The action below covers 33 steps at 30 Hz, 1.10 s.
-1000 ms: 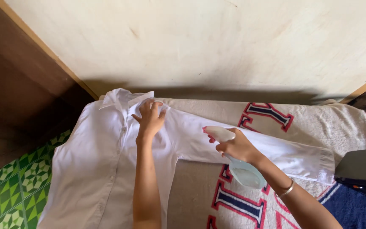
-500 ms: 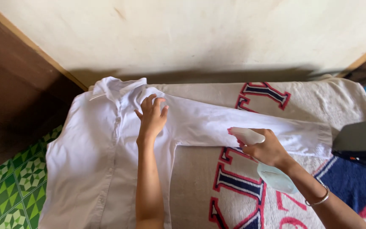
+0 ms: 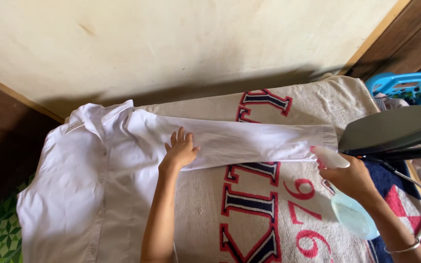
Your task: The recorder is ironing a white long-sleeved shirt on a table.
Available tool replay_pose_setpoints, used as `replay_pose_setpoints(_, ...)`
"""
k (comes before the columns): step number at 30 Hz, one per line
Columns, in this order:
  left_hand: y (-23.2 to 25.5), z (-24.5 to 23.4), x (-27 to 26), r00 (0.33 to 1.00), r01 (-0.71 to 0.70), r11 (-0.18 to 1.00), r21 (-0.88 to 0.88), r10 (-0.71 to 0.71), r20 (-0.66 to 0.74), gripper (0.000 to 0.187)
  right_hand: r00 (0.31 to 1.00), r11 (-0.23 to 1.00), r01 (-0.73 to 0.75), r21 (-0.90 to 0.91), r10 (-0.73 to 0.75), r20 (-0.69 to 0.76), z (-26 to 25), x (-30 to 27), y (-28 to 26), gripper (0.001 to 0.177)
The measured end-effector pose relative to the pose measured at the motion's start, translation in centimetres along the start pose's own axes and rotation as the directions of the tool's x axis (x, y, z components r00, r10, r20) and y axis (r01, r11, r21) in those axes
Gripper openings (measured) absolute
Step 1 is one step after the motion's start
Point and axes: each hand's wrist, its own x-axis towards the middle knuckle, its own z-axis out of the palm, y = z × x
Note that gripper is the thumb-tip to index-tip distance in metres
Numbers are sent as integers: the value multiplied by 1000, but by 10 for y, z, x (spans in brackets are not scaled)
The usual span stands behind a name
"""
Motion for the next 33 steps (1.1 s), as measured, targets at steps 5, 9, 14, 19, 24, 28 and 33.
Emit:
replay_pose_setpoints(5,5,3,4,1000,2,1000,-6,-2,0,77,989,925,-43,-377,-12,-145,-21,-20,0,45)
replay_pose_setpoints(9,8,-1,-2,1000,5,1000,-11,-5,8,80,981,970,64,-234,-104,-162,-24,-13,11,46)
replay_pose_setpoints(14,11,-3,-2,999,-9,1000,18,10,-38,78,861,918,383,98,-316,-399,-41,10,-45,50)
replay_pose_setpoints(19,-1,1,7,996,-30,999,-42,26,-89,83,640,787,593,170,-332,-693,-40,120,-87,53)
replay_pose_setpoints(24,-18,1,15,993,5,1000,-23,-7,-121,89,376,798,603,-21,-308,-874,-29,236,-61,75)
replay_pose_setpoints(28,-21,-1,16,982,-3,999,-35,-3,-190,88,317,853,520,-45,-241,-917,-18,278,-41,85)
replay_pose_setpoints(33,-28,5,21,988,8,1000,-20,-11,-153,87,293,869,494,11,-155,-944,-16,289,-37,87)
